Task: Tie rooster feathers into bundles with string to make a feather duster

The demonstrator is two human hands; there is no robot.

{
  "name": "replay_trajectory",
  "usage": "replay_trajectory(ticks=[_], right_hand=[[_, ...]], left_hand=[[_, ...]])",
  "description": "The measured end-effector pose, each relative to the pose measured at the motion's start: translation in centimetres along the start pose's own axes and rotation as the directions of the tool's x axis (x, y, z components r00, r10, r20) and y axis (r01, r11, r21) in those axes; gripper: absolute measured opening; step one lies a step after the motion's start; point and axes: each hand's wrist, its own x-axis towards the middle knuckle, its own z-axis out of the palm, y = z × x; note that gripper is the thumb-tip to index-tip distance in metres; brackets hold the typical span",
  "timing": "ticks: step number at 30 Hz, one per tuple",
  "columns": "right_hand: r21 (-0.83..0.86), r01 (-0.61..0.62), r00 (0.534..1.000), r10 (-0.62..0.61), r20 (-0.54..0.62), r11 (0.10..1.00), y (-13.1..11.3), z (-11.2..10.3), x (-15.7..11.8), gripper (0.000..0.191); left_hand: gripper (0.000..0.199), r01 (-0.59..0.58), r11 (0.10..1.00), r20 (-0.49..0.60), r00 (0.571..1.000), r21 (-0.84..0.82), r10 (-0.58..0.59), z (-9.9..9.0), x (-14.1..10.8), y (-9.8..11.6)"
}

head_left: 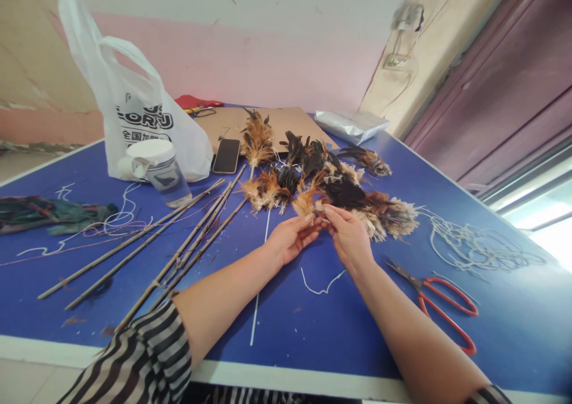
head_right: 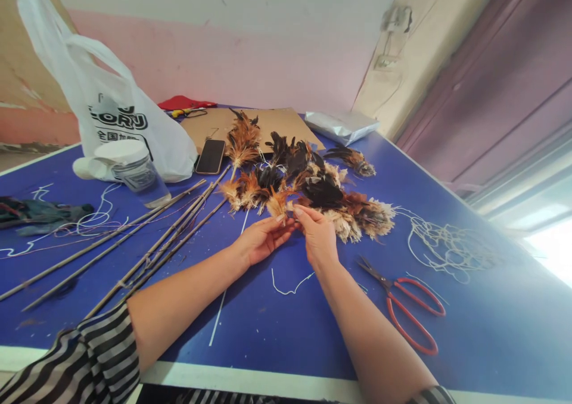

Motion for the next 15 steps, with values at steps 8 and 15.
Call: replay_trajectory(ticks=[8, 15], right_hand=[[-0.392, 0.389, 0.921, -0.361, 0.147, 0.833, 1.2, 0.3, -0.5, 0.018], [-0.638, 0.676, 0.719, -0.519, 0.462, 0.368, 0.6, -0.1, -1.0, 0.027]], left_hand=[[0.005, 0.009, 0.988, -0.035, 0.999, -0.156, -0.015, 0.5, -0.2, -0.3], [0.006, -0.022, 0.981, -0.04, 0.999, -0.195, 0.015, 0.1, 0.0, -0.3]])
